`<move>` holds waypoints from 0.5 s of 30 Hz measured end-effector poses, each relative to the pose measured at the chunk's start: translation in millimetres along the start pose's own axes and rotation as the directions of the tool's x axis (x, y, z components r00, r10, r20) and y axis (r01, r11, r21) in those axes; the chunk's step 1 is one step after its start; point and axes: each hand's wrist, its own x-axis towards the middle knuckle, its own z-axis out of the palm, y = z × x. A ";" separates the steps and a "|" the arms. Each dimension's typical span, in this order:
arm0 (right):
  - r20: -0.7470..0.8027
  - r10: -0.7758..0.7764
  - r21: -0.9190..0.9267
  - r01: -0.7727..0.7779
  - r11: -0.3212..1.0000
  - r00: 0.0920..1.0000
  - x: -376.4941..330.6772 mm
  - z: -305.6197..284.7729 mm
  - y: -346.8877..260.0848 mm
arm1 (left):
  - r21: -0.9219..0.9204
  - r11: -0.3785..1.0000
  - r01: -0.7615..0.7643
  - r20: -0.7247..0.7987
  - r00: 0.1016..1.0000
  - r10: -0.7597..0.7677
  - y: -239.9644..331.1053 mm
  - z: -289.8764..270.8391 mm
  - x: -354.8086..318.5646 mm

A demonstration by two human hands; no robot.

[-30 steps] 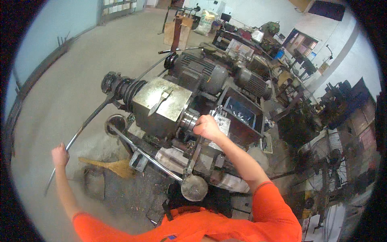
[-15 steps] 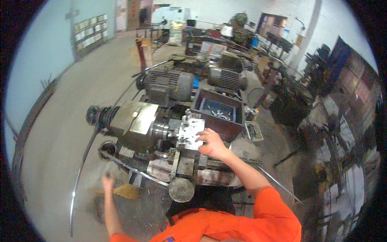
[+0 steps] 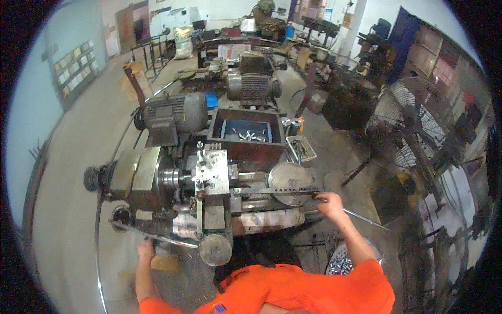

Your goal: The person operates a metal turning machine, repeatedly inserting small metal parts into the chuck, engaging the machine, and removing the finished parts. The person places the processed parts into a perforated metal basket. The cycle repeats throughout the clip.

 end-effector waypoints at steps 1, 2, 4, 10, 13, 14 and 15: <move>-0.024 0.082 -0.006 -0.082 0.997 0.996 -8.1 -4.1 10.1 | -0.027 1.000 -0.010 -0.024 1.000 0.009 0.7 -9.1 -4.5; -0.123 0.048 -0.119 -0.063 0.991 0.991 -17.8 -3.0 34.4 | -0.109 0.993 0.034 0.004 0.999 -0.033 -2.0 -13.0 -5.8; 0.022 0.370 -0.178 -0.360 0.916 0.929 -28.0 -25.4 38.0 | -0.218 0.968 0.125 0.012 0.992 -0.126 -7.5 -27.1 -17.2; 0.000 0.627 -0.547 -0.525 0.652 0.779 -88.7 -11.2 163.9 | -0.952 0.251 0.173 0.049 0.900 -0.433 -34.4 -58.5 -21.4; 0.076 0.684 -0.539 -0.547 0.641 0.726 -106.8 -4.5 142.6 | -0.993 -0.041 0.108 0.111 0.806 -0.582 10.9 -116.6 -32.3; 0.108 0.700 -0.533 -0.553 0.640 0.706 -111.9 -4.7 129.3 | -0.991 -0.083 0.109 0.137 0.797 -0.589 23.9 -129.7 -33.8; 0.160 0.715 -0.537 -0.548 0.642 0.680 -121.4 -3.7 113.1 | -0.986 -0.126 0.106 0.161 0.788 -0.594 33.2 -137.9 -32.4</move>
